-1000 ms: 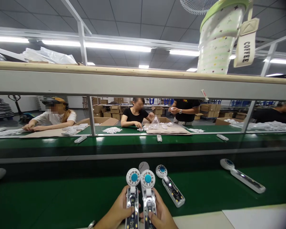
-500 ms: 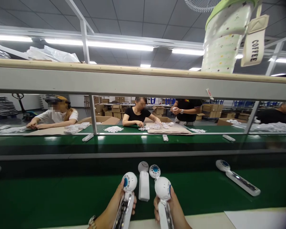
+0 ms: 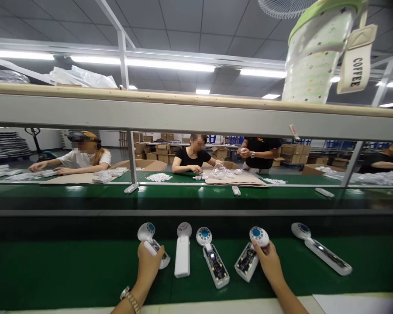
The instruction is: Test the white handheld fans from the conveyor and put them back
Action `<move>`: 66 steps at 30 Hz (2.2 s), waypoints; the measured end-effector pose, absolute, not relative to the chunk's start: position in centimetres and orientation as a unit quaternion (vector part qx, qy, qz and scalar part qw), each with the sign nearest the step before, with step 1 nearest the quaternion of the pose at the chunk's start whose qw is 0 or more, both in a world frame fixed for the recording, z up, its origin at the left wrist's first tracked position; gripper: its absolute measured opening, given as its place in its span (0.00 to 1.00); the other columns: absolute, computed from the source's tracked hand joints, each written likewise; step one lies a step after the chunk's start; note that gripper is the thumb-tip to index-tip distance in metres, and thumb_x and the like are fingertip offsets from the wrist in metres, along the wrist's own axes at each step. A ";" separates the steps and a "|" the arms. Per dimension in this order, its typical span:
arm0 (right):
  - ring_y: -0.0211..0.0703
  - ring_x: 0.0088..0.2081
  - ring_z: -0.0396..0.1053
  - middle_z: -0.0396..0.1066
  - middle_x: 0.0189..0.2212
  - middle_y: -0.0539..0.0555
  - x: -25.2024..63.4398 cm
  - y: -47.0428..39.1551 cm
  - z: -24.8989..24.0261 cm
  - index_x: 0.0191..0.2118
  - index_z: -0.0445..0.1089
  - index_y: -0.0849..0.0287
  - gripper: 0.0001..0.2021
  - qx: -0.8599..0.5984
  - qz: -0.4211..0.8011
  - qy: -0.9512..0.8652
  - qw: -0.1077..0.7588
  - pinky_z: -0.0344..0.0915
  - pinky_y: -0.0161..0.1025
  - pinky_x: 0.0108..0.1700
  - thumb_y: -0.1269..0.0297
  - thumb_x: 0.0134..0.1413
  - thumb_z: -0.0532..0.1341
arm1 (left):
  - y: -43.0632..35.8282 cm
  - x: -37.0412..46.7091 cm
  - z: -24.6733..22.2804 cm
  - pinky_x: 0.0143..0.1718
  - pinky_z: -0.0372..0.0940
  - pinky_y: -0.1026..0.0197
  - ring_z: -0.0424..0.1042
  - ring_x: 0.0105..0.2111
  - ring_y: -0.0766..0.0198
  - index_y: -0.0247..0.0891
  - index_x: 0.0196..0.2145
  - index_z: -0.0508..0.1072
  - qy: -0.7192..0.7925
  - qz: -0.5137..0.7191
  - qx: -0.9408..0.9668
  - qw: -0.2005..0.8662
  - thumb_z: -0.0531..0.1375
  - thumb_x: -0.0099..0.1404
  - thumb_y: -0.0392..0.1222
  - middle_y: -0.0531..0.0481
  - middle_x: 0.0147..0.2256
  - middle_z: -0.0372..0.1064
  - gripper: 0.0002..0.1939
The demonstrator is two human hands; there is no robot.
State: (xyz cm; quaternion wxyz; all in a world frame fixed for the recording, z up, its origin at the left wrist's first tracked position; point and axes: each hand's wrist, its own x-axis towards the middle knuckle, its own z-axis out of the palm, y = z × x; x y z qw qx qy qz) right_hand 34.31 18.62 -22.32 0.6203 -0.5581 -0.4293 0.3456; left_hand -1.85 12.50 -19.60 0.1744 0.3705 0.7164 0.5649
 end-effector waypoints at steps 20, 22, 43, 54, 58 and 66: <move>0.61 0.47 0.66 0.68 0.45 0.68 17.3 11.2 -22.3 0.56 0.58 0.71 0.30 -0.536 0.095 -0.781 0.305 0.61 0.53 0.51 0.66 0.45 0.58 | 10.8 1.1 -22.5 0.54 0.47 0.37 0.57 0.53 0.41 0.25 0.55 0.60 0.699 0.171 0.655 -0.231 0.49 0.60 0.32 0.32 0.49 0.64 0.25; 0.60 0.46 0.67 0.66 0.47 0.69 16.8 11.1 -22.5 0.58 0.55 0.71 0.32 -0.531 0.143 -0.774 0.314 0.62 0.52 0.50 0.69 0.44 0.56 | 10.7 0.8 -22.3 0.54 0.46 0.37 0.60 0.51 0.42 0.25 0.55 0.61 0.707 0.164 0.646 -0.236 0.48 0.60 0.30 0.33 0.45 0.66 0.24; 0.46 0.31 0.71 0.75 0.36 0.56 24.3 12.0 -22.4 0.42 0.69 0.62 0.26 -0.346 0.619 -0.288 0.643 0.68 0.40 0.32 0.47 0.40 0.65 | 10.8 0.7 -18.9 0.34 0.68 0.61 0.72 0.33 0.61 0.35 0.55 0.56 0.464 0.615 0.324 0.549 0.65 0.55 0.45 0.43 0.38 0.72 0.34; 0.35 0.27 0.69 0.70 0.23 0.45 26.7 12.3 -20.9 0.34 0.67 0.57 0.16 -0.316 0.702 -0.271 0.578 0.69 0.34 0.34 0.59 0.39 0.70 | 9.2 1.6 -18.3 0.26 0.69 0.59 0.72 0.25 0.62 0.36 0.39 0.66 0.410 0.558 0.333 0.640 0.66 0.51 0.44 0.48 0.31 0.72 0.19; 0.39 0.33 0.71 0.74 0.31 0.50 26.1 11.5 -20.8 0.34 0.70 0.59 0.19 -0.308 0.712 -0.280 0.565 0.68 0.36 0.39 0.56 0.36 0.71 | 9.0 2.5 -18.5 0.17 0.66 0.63 0.70 0.19 0.63 0.36 0.37 0.63 0.431 0.483 0.413 0.640 0.62 0.55 0.56 0.46 0.28 0.72 0.22; 0.36 0.26 0.69 0.74 0.37 0.51 25.2 10.8 -20.3 0.46 0.64 0.55 0.26 -0.342 0.681 -0.332 0.556 0.62 0.32 0.25 0.57 0.39 0.70 | 7.4 5.0 -18.9 0.26 0.68 0.58 0.73 0.23 0.61 0.42 0.49 0.57 0.397 0.459 0.414 0.679 0.66 0.52 0.48 0.47 0.35 0.71 0.31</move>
